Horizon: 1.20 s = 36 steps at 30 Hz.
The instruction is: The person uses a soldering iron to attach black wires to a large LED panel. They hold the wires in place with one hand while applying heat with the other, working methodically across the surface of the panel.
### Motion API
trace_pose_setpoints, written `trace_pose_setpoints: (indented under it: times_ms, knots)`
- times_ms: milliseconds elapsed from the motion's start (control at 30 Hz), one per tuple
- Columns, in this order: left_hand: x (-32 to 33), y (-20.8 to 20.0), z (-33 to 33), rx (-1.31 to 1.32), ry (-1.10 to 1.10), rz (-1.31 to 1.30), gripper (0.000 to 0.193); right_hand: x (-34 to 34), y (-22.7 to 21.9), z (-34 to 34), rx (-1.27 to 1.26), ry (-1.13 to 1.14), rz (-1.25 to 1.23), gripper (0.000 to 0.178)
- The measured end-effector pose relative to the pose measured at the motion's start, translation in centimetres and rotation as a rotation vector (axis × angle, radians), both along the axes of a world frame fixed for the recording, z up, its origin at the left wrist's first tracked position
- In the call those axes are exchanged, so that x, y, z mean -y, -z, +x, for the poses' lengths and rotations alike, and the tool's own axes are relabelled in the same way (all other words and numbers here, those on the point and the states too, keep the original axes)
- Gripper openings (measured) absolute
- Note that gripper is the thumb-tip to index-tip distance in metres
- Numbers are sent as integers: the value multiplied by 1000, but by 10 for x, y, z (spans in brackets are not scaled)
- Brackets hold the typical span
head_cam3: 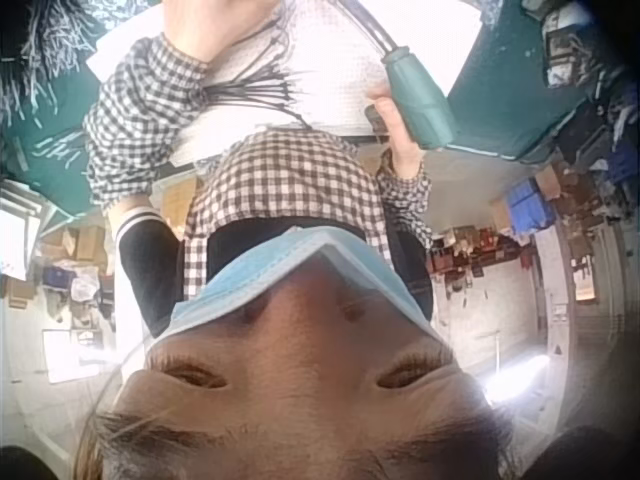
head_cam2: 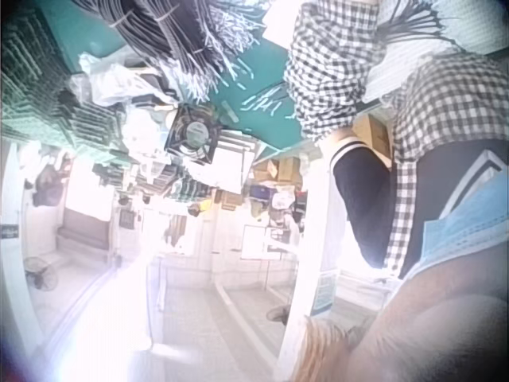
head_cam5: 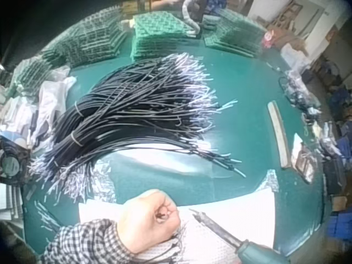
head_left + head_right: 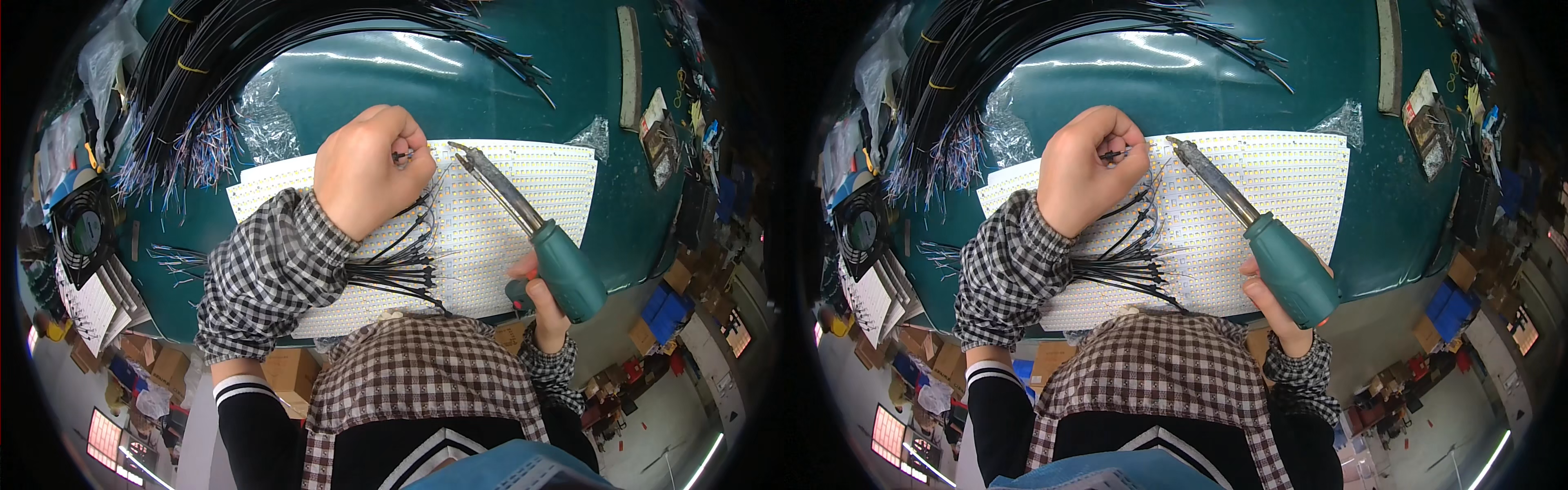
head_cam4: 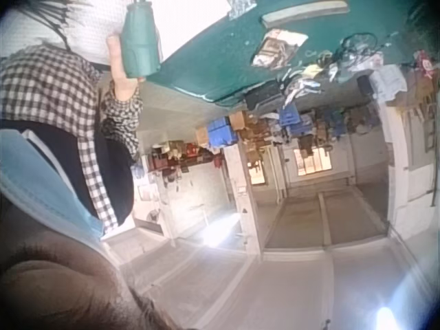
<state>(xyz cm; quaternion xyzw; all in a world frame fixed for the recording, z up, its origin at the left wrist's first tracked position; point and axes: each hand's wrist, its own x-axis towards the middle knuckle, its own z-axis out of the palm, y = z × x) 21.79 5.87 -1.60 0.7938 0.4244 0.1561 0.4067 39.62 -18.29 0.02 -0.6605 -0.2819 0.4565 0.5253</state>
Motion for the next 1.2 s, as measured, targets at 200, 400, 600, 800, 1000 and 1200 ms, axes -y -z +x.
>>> trace_pose_setpoints:
  times_ms: [200,400,600,800,1000,1200]
  knots:
    - [3,-15,-7,18,88,238,18,0,-4,-5,28,27,-81,58]
    - [29,-55,-25,-172,257,-24,24,-3,-2,1,-27,82,8,64]
    - [16,-31,-34,-156,192,253,11,2,-1,2,-32,92,107,62]
    - [19,-36,-19,-43,189,129,10,8,4,2,-57,121,118,64]
    - [17,-21,-13,9,158,156,8,11,2,2,-53,100,105,66]
    - [16,-11,-12,75,112,70,9,11,3,2,-58,72,63,68]
